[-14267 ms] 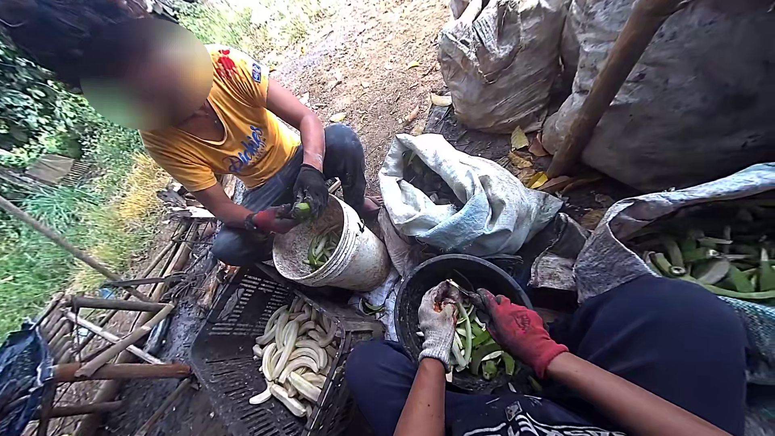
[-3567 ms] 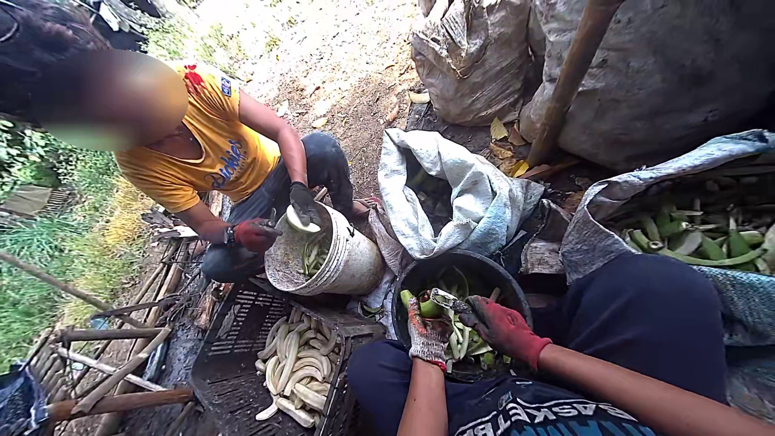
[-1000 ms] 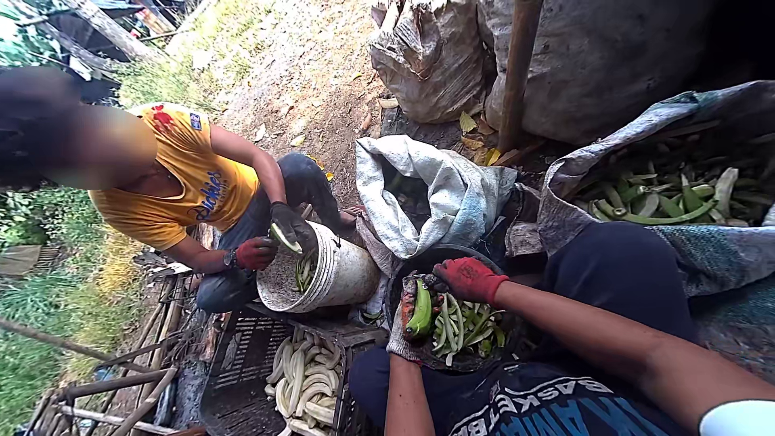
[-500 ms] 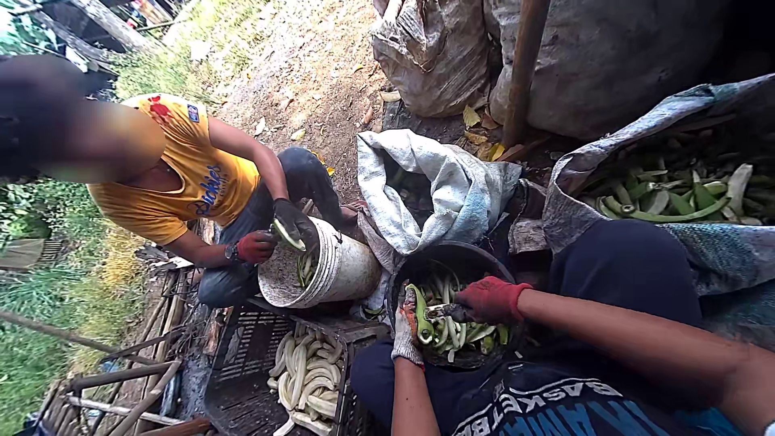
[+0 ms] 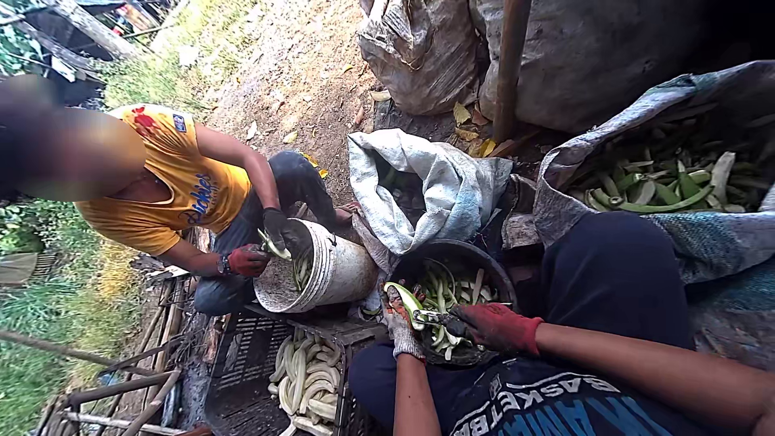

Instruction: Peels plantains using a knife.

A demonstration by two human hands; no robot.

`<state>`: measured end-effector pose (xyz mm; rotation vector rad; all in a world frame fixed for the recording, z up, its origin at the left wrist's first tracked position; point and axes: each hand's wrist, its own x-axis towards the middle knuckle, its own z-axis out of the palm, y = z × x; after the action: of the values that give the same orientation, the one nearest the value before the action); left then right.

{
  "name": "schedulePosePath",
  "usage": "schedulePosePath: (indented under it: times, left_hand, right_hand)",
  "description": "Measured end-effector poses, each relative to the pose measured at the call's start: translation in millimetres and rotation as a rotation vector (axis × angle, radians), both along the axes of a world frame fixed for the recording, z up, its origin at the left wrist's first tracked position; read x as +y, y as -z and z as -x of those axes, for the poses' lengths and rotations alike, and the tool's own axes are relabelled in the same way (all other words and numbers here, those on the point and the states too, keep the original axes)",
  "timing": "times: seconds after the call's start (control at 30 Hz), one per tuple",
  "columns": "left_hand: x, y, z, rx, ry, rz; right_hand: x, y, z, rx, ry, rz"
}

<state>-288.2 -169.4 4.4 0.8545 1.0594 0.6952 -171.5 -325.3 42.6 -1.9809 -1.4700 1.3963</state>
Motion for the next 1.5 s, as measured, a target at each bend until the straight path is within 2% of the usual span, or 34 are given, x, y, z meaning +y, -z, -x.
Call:
schedulePosePath:
  times: [0.1, 0.17, 0.23, 0.3, 0.4, 0.47, 0.57, 0.67, 0.77, 0.87, 1.07, 1.13, 1.23, 1.3, 1.33, 1.43, 1.5]
  left_hand:
    - [-1, 10, 5, -0.068, 0.074, 0.038]
    - [-3, 17, 13, -0.065, 0.228, -0.067]
    - [-5, 12, 19, 0.073, 0.396, -0.208]
    - [-9, -1, 22, 0.046, 0.460, -0.125]
    - [-7, -15, 24, -0.096, 0.565, 0.174]
    - [-10, -22, 19, -0.073, 0.671, 0.235]
    - [-11, -23, 7, 0.072, 0.543, 0.194]
    - [-11, -23, -3, 0.187, 0.269, -0.022]
    - [-14, -28, -16, 0.185, -0.031, -0.122]
    - [-9, -14, -25, 0.095, -0.223, -0.111]
    - [-5, -23, -37, 0.104, -0.325, -0.137]
    - [-3, -16, -32, 0.002, -0.258, -0.076]
    - [0, -4, -21, -0.294, 0.043, 0.052]
    - [2, 1, -17, -0.398, 0.177, 0.106]
    - [0, -3, -18, -0.371, 0.200, 0.086]
    - [-10, -29, -21, -0.115, 0.284, -0.087]
    - [-13, -40, -17, -0.059, 0.380, -0.094]
  right_hand:
    - [11, 7, -5, -0.066, 0.024, 0.020]
    - [19, 14, -15, -0.115, 0.044, 0.003]
    - [27, 21, -25, -0.176, 0.042, -0.042]
    - [38, 23, -36, -0.222, 0.037, -0.067]
    - [53, 19, -56, -0.263, 0.058, -0.052]
    - [57, 19, -72, -0.290, 0.123, -0.049]
    - [52, 14, -80, -0.334, 0.236, -0.052]
    - [32, -11, -61, -0.250, 0.243, 0.024]
    - [14, -11, -26, -0.104, 0.183, 0.045]
    - [2, -4, -2, -0.027, 0.229, -0.015]
    - [0, -11, 7, -0.079, 0.219, -0.008]
    - [4, -9, 5, -0.077, 0.224, 0.006]
    - [12, 0, -8, -0.080, 0.237, -0.023]
    - [17, 0, -19, -0.113, 0.227, -0.058]
    - [19, 0, -25, -0.137, 0.217, -0.074]
    - [26, 0, -45, -0.189, 0.170, -0.117]
    - [30, -1, -60, -0.199, 0.121, -0.136]
